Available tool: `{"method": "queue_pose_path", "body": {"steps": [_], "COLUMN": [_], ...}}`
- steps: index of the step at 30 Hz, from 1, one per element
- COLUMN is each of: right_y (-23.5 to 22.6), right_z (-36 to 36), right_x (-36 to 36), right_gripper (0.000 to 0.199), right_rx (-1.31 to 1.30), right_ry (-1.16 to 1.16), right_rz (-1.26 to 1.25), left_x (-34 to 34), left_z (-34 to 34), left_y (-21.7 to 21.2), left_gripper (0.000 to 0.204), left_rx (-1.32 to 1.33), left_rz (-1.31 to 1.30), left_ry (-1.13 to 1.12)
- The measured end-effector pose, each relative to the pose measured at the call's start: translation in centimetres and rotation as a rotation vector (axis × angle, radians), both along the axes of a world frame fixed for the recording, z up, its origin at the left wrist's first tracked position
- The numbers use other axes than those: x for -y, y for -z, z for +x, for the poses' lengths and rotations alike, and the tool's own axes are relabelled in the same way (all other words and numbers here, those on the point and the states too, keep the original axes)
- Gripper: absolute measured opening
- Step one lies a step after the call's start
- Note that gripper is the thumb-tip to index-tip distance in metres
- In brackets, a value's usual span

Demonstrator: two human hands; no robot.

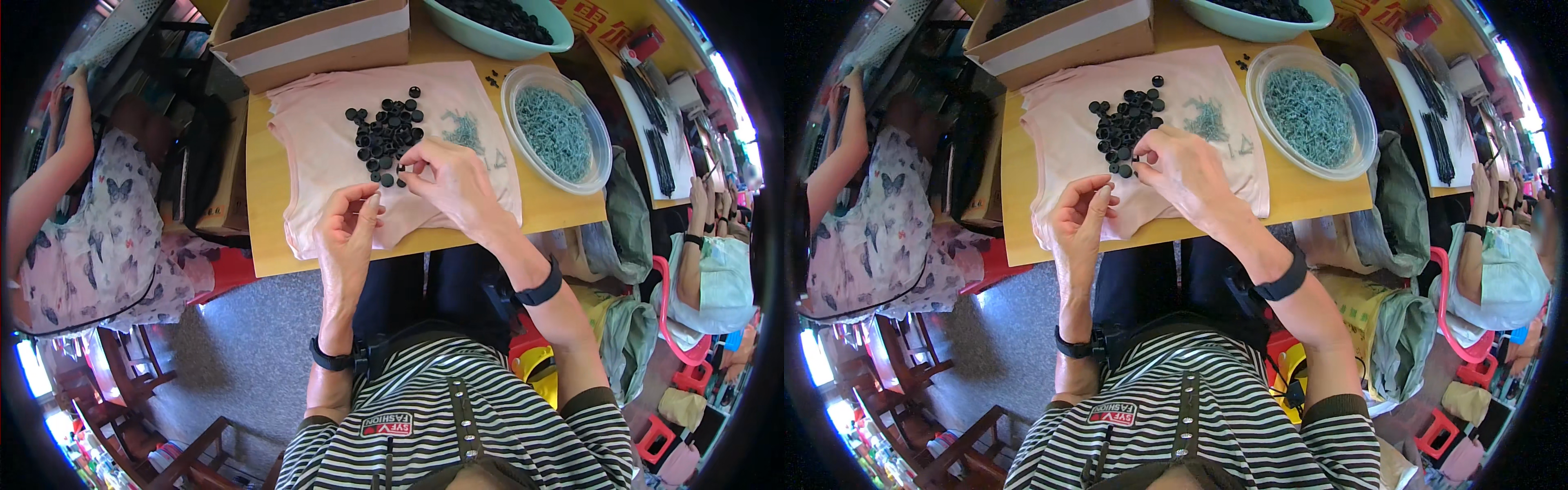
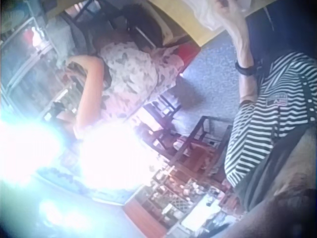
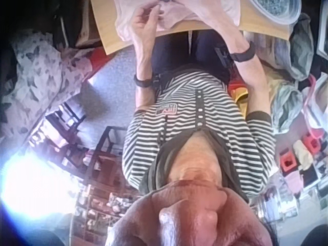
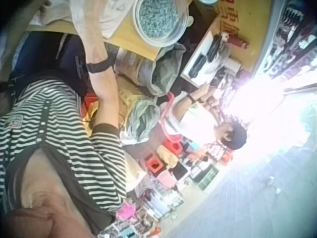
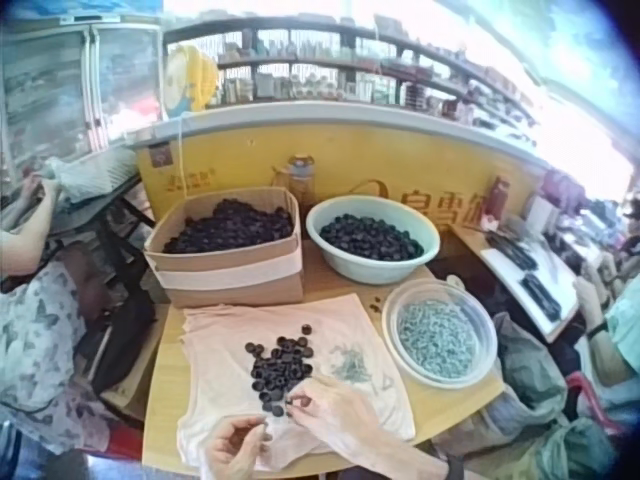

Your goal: Manually assembling small black plastic components by hand on a workstation.

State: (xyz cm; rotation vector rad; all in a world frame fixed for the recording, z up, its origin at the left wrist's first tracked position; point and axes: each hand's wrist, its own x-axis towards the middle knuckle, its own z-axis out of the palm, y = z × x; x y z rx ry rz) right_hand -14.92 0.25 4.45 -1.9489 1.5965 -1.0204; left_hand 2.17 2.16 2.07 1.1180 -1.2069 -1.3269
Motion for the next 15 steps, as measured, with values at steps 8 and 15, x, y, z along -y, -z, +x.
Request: {"method": "queue_pose_path", "body": {"steps": [8,15], "right_y": [-2.6,-4.0], "right_z": [-2.3,-3.8], "right_x": [-4.9,-6.8], "right_gripper": [0.018,0.021], "right_rx": [0.692,0.503], "right_ry": [-0.085,-0.051], "right_rz": [0.225,0.117], "left_x": [-1.8,-2.3], "left_z": [-2.1,-3.5], "left_y": [-3.0,-3.9], "left_gripper": [0.019,0.017], "left_rx": [-0.303,-0.266], "left_rz": [0.109,0.113], "left_ry": [0.195,0.264]}}
